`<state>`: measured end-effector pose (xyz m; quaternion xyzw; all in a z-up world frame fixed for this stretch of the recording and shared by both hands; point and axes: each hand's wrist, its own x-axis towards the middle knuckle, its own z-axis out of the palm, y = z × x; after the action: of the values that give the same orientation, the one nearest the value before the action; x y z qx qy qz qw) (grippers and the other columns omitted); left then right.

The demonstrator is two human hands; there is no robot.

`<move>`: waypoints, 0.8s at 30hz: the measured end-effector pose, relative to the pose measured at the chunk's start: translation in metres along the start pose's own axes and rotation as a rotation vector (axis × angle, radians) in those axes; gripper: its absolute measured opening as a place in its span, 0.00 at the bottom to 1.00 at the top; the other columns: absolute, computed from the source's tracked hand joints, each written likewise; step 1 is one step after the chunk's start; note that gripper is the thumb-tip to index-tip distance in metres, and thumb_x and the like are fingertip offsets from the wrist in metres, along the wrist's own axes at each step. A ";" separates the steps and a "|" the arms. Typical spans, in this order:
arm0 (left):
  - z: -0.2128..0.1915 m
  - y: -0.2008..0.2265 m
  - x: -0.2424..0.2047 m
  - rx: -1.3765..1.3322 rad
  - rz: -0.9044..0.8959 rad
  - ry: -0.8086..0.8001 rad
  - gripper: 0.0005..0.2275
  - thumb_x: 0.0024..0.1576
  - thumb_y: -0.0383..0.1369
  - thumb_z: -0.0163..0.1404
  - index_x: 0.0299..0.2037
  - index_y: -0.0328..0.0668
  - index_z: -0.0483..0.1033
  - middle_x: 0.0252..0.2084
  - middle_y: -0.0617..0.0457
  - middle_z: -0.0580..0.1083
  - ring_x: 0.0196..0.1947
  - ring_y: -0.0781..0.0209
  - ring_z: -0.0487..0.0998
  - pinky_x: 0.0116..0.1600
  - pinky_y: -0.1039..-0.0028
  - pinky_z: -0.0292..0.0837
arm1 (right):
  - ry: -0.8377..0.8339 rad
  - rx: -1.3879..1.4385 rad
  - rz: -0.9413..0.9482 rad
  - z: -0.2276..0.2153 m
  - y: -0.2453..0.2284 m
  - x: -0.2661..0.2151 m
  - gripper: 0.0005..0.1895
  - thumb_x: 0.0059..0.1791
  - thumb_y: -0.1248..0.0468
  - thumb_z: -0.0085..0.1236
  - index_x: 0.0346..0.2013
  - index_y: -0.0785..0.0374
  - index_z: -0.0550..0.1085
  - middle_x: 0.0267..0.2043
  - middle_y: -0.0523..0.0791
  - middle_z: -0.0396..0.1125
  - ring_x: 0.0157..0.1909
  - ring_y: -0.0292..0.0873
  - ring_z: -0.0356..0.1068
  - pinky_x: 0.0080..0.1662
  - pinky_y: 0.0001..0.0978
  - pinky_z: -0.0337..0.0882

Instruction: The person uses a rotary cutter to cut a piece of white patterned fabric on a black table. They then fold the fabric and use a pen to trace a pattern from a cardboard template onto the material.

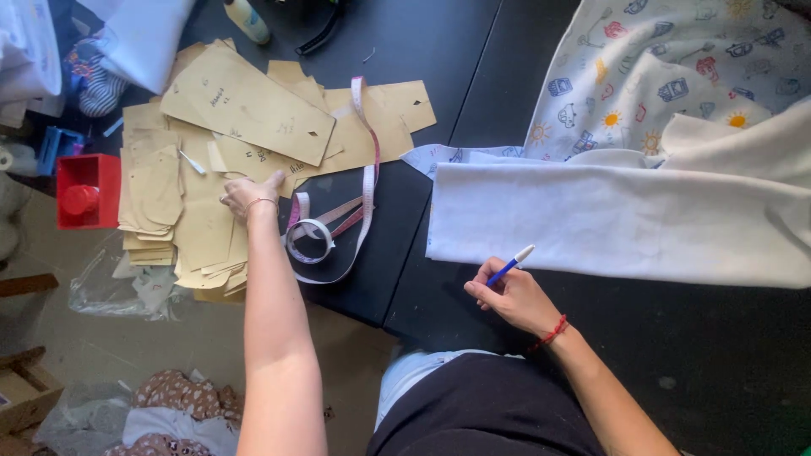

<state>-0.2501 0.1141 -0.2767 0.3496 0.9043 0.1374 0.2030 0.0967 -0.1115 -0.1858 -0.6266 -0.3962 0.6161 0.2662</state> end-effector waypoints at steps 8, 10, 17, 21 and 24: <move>0.016 -0.042 0.033 -0.226 0.199 0.033 0.11 0.44 0.48 0.47 0.28 0.54 0.74 0.18 0.55 0.71 0.33 0.57 0.74 0.40 0.67 0.67 | 0.037 -0.018 -0.008 -0.009 0.005 0.001 0.09 0.42 0.62 0.53 0.22 0.65 0.67 0.20 0.48 0.67 0.22 0.39 0.69 0.29 0.28 0.71; -0.034 -0.012 -0.032 -0.377 0.337 0.429 0.09 0.55 0.39 0.35 0.27 0.49 0.65 0.12 0.59 0.68 0.16 0.69 0.74 0.35 0.76 0.70 | 0.008 -0.103 -0.065 -0.014 0.016 0.003 0.27 0.47 0.45 0.29 0.22 0.60 0.71 0.35 0.47 0.70 0.41 0.46 0.68 0.45 0.37 0.63; -0.053 0.009 -0.221 -0.865 0.862 0.284 0.14 0.57 0.36 0.30 0.45 0.29 0.57 0.19 0.46 0.70 0.10 0.70 0.59 0.17 0.85 0.51 | -0.013 0.038 -0.063 -0.019 0.007 0.010 0.29 0.46 0.44 0.28 0.41 0.63 0.68 0.48 0.54 0.63 0.43 0.46 0.66 0.35 0.28 0.67; 0.016 -0.002 -0.290 -1.249 0.613 -0.481 0.08 0.53 0.30 0.36 0.34 0.32 0.63 0.10 0.46 0.68 0.08 0.64 0.67 0.15 0.86 0.57 | 0.086 0.538 -0.182 -0.037 0.079 0.027 0.34 0.42 0.39 0.37 0.44 0.66 0.62 0.33 0.49 0.59 0.18 0.31 0.55 0.19 0.12 0.50; 0.045 0.001 -0.299 -1.097 0.546 -0.853 0.08 0.55 0.31 0.35 0.33 0.34 0.63 0.13 0.46 0.69 0.10 0.64 0.68 0.18 0.85 0.58 | 0.377 0.468 -0.191 -0.054 0.056 0.011 0.14 0.42 0.55 0.47 0.33 0.63 0.66 0.15 0.41 0.58 0.13 0.29 0.52 0.18 0.13 0.50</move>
<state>-0.0272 -0.0859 -0.2351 0.4330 0.4297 0.4669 0.6402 0.1584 -0.1251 -0.2328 -0.6113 -0.2446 0.5358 0.5286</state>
